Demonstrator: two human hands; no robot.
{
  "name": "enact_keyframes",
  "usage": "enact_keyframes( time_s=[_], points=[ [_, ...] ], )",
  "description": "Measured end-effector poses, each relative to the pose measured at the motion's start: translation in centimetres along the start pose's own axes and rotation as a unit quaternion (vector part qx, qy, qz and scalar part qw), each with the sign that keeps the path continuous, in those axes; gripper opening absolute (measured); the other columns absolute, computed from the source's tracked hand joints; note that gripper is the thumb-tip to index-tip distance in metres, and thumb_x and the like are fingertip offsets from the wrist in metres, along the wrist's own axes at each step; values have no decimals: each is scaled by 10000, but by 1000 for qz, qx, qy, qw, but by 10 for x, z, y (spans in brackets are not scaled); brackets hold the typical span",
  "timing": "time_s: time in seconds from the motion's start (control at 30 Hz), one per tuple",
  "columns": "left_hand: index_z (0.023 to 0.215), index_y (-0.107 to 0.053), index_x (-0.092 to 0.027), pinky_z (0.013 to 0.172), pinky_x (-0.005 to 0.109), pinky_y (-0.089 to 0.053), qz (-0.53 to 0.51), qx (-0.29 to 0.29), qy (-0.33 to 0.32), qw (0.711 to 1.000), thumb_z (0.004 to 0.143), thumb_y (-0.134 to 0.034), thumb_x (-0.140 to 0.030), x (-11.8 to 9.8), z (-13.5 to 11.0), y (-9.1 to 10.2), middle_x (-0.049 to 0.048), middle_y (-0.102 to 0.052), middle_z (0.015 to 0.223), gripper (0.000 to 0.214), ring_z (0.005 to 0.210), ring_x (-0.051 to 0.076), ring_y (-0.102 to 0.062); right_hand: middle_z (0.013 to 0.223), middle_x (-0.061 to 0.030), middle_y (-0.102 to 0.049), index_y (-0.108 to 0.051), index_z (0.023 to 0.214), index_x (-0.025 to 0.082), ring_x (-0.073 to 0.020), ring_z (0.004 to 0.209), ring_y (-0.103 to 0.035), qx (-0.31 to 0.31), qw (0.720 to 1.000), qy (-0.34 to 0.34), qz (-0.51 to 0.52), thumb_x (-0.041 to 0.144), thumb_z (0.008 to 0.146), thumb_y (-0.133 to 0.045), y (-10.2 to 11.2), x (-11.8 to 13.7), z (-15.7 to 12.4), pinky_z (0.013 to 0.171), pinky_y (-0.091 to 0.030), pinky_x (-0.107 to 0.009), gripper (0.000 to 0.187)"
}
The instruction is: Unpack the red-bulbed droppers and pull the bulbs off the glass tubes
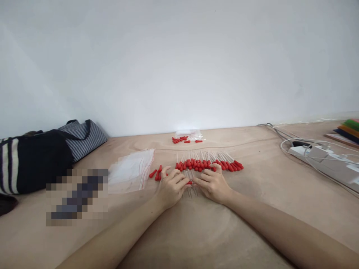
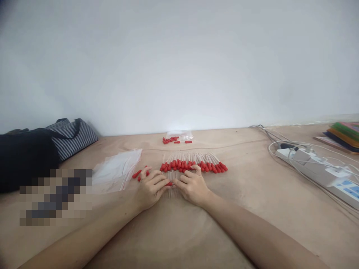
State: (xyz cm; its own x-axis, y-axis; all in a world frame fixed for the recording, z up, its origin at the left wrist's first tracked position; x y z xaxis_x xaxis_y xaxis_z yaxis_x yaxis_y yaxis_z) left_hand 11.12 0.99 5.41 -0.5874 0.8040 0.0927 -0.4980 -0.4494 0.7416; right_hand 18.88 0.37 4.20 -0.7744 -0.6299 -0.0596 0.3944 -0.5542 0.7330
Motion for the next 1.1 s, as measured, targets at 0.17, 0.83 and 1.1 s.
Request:
enact_keyframes(
  time_s=[0.17,0.83,1.1],
  points=[
    [727,-605,-231,892,429,-191,6,11,6,1000,826,-522,-255,1,-3,-2,-44,-648,653,131,754,158,-549,513,19,-523,-639,807,243,-117,632,-422,3,1000,3,24,210,837,-398,3,2,0,824,-173,-390,245],
    [879,-627,-217,755,335,-363,-30,-50,172,983,859,-434,-265,62,-22,21,32,-608,787,199,776,165,-540,671,-25,-600,-627,927,199,-139,662,-486,15,990,-136,32,200,843,-394,7,-46,-22,724,-249,-324,248],
    [884,-584,-184,611,252,-462,-61,-53,316,945,776,-478,-261,118,-28,29,23,-545,776,170,685,143,-555,858,-78,-594,-612,943,158,-157,763,-521,63,983,-145,94,76,788,-375,-20,-30,-15,683,-319,-300,295]
  ],
)
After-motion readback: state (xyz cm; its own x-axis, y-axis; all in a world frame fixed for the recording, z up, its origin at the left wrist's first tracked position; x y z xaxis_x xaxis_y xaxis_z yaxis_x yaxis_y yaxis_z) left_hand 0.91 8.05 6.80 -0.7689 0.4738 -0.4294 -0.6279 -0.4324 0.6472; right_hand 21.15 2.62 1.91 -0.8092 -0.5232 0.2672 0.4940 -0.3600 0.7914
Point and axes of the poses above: each hand's wrist, its own z-axis towards the middle knuckle, its own y-axis out of the back of the hand, x = y × z, the point moved 10 cm from there along z, towards the middle knuckle
